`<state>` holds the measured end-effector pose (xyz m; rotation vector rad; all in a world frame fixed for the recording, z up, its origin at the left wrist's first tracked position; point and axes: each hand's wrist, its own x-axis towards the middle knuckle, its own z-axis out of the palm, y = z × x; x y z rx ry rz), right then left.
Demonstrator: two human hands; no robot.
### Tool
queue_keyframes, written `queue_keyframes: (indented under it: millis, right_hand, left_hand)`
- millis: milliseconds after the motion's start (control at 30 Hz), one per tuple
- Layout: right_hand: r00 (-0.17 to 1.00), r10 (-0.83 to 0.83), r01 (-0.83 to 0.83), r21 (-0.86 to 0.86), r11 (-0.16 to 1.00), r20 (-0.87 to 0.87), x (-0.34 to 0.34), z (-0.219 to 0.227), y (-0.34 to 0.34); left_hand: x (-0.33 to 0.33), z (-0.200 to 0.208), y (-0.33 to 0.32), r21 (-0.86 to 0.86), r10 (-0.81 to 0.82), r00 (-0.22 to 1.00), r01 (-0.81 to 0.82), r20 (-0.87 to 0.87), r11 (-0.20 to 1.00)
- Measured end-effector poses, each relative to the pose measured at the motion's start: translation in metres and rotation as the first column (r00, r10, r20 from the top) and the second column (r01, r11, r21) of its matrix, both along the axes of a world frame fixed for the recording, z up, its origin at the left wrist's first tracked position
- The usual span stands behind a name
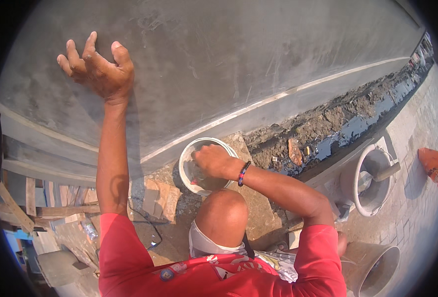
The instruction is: The person applies and smooths wet plaster onto a curved exterior wall using a hand trowel. They repeatedly scoop plaster from a bucket, spread it on the wall surface, and smooth the edges around a decorative block feature.
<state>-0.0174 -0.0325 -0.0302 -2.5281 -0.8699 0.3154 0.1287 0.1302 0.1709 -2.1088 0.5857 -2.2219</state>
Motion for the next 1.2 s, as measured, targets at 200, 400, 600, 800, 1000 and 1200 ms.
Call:
queue_keyframes:
  millis: [200, 400, 600, 800, 1000, 1200]
  right_hand:
    - [0.997, 0.063, -0.071, -0.329, 0.942, -0.036, 0.048, -0.091, 0.041]
    - [0.989, -0.049, 0.028, -0.145, 0.989, -0.141, 0.044, -0.138, 0.03]
    - [0.963, 0.046, -0.129, -0.306, 0.943, -0.266, 0.05, -0.093, 0.03]
    - [0.976, -0.05, 0.1, 0.231, 0.968, -0.211, 0.026, -0.023, -0.017]
    - [0.77, -0.034, 0.616, 0.728, 0.301, -0.637, -0.009, 0.021, -0.12]
    - [0.855, 0.218, 0.515, 0.727, -0.454, -0.47, -0.042, 0.062, -0.165]
  left_hand:
    - [-0.006, -0.008, -0.012, -0.09, -0.088, 0.996, 0.085, -0.023, 0.992]
    - [-0.013, -0.005, -0.016, -0.118, -0.068, 0.997, 0.064, -0.025, 0.991]
    - [-0.012, -0.007, -0.012, -0.116, -0.073, 0.997, 0.07, -0.023, 0.991]
    - [-0.019, -0.001, -0.011, -0.099, -0.094, 0.995, 0.09, -0.032, 0.991]
    - [-0.05, -0.007, -0.027, -0.263, -0.605, 0.796, 0.582, -0.007, 0.77]
    - [-0.088, -0.057, -0.085, -0.626, -0.878, 0.223, 0.629, -0.423, 0.462]
